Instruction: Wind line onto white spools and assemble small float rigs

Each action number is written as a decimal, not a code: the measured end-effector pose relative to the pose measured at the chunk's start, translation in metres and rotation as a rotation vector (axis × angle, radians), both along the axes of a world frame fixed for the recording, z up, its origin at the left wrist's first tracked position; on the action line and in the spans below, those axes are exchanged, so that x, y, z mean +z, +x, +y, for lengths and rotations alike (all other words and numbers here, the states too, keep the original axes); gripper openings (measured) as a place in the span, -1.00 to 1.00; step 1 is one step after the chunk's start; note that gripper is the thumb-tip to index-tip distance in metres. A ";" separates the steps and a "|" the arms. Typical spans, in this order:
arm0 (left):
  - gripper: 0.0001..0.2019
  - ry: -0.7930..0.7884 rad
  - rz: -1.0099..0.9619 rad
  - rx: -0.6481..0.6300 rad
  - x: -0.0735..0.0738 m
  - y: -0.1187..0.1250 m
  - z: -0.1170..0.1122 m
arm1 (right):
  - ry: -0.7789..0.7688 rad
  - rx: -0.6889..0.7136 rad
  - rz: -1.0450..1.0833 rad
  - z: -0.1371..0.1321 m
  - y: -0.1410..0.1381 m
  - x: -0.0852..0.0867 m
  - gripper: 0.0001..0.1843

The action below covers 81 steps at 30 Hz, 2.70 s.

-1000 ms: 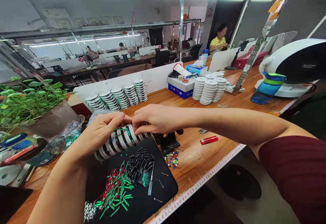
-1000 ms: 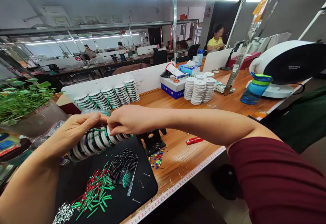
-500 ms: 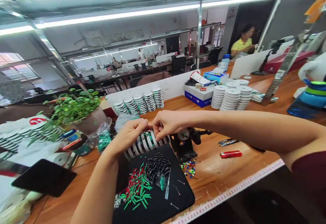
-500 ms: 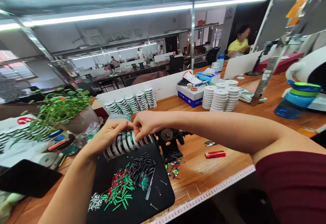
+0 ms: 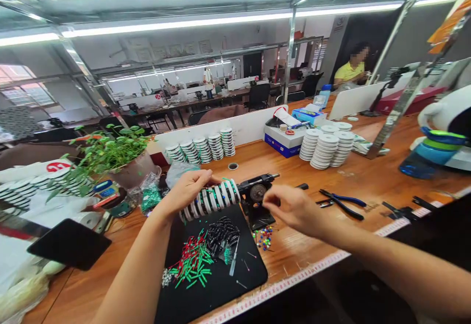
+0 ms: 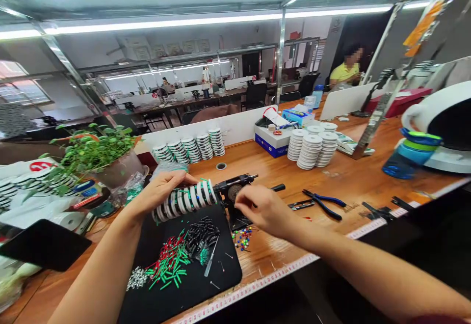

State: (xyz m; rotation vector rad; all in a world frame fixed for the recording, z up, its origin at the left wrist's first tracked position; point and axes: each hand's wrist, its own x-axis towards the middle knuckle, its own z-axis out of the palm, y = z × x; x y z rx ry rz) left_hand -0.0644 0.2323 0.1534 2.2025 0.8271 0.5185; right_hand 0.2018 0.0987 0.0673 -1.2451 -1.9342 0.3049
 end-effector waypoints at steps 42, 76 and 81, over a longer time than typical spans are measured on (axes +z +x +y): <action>-0.66 0.441 -0.261 0.484 -0.014 -0.028 -0.025 | 0.501 -0.148 -0.279 -0.007 -0.026 0.007 -0.67; -0.59 0.099 -0.018 0.630 -0.083 -0.063 -0.061 | 0.601 -0.006 -0.510 0.039 -0.057 -0.017 -0.54; -0.58 0.047 0.022 0.655 -0.079 -0.061 -0.061 | 0.640 0.013 -0.529 0.039 -0.054 -0.018 -0.52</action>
